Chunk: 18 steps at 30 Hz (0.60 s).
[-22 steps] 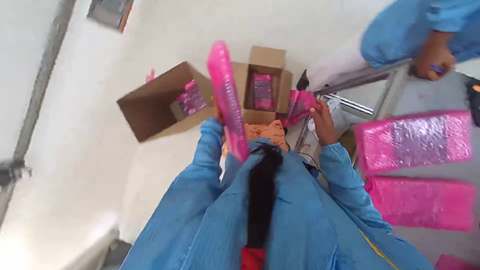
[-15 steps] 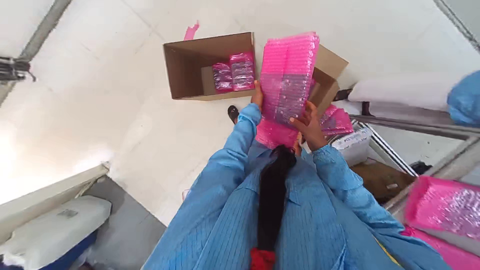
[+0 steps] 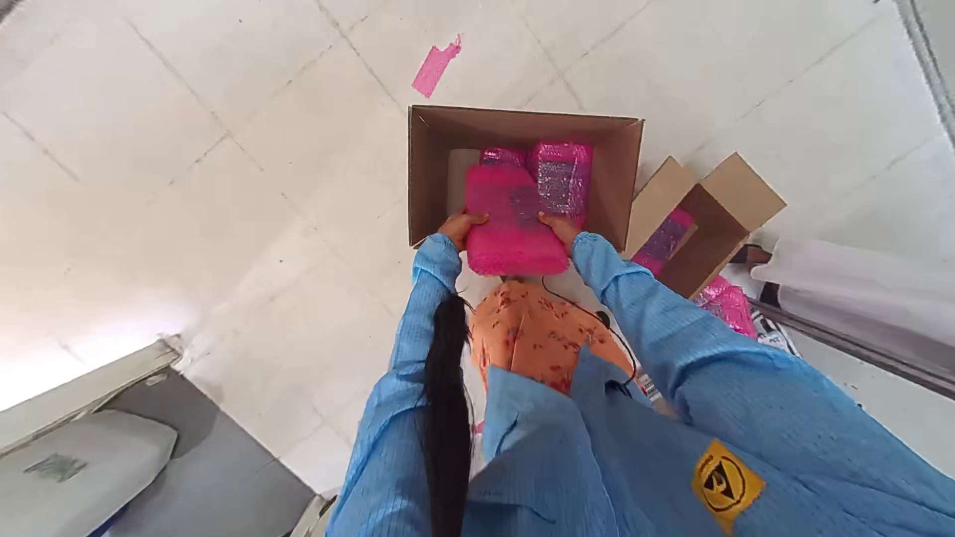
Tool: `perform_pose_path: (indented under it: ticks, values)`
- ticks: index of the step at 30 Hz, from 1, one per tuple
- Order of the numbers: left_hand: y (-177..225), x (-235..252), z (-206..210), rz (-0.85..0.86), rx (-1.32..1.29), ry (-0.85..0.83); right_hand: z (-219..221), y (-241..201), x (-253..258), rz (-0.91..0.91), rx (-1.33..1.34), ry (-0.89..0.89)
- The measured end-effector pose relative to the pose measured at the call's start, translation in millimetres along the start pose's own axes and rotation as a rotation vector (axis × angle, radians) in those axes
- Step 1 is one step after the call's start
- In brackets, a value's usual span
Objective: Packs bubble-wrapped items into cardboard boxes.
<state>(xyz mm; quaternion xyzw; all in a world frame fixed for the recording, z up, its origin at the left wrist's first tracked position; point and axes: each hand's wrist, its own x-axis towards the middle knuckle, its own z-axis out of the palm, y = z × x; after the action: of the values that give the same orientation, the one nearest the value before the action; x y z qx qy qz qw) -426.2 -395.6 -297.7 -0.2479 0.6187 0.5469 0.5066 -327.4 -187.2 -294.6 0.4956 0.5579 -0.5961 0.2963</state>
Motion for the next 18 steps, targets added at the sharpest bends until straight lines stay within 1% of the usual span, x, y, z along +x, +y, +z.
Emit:
perform_pose_path:
  ticks: [3, 4, 5, 7, 9, 10, 12, 13, 14, 16, 17, 18]
  values:
    - [2.5, 84.3, -24.0, 0.030, 0.044, 0.098, 9.1, 6.0, 63.1, -0.045, -0.236, -0.039]
    - [-1.0, 110.7, -32.7, 0.031, 0.059, 0.111, 9.3, 10.4, 72.7, -0.078, -0.312, -0.039]
    - [-4.1, 136.6, -40.5, 0.024, 0.074, 0.111, 6.8, 15.8, 77.7, -0.150, -0.380, -0.031]
    - [-19.6, 185.4, -53.7, -0.005, 0.088, 0.097, -4.2, 34.3, 73.1, -0.346, -0.487, 0.010]
    - [-51.6, 240.1, -65.1, -0.014, 0.060, 0.053, -18.5, 64.5, 61.4, -0.559, -0.518, 0.100]
    - [-67.6, 264.9, -68.7, -0.007, 0.047, 0.028, -24.4, 80.3, 55.8, -0.633, -0.519, 0.140]
    - [-97.2, 305.5, -68.6, 0.032, 0.072, -0.022, -33.3, 111.0, 44.6, -0.669, -0.533, 0.210]
    - [-106.6, 321.5, -65.6, 0.052, 0.137, -0.027, -35.7, 127.4, 41.5, -0.707, -0.551, 0.256]
    - [-109.4, 331.6, -61.0, 0.050, 0.280, -0.020, -38.0, 142.1, 38.4, -0.753, -0.579, 0.298]
    - [-87.3, 336.1, -45.0, -0.005, 0.721, 0.017, -39.8, 159.9, 30.8, -0.836, -0.653, 0.369]
    - [-80.6, 340.1, -37.2, -0.020, 0.838, 0.043, -40.3, 163.8, 25.1, -0.862, -0.688, 0.408]
    - [-89.6, 350.4, -30.9, 0.093, 0.823, 0.130, -40.5, 165.9, 21.0, -0.870, -0.708, 0.447]
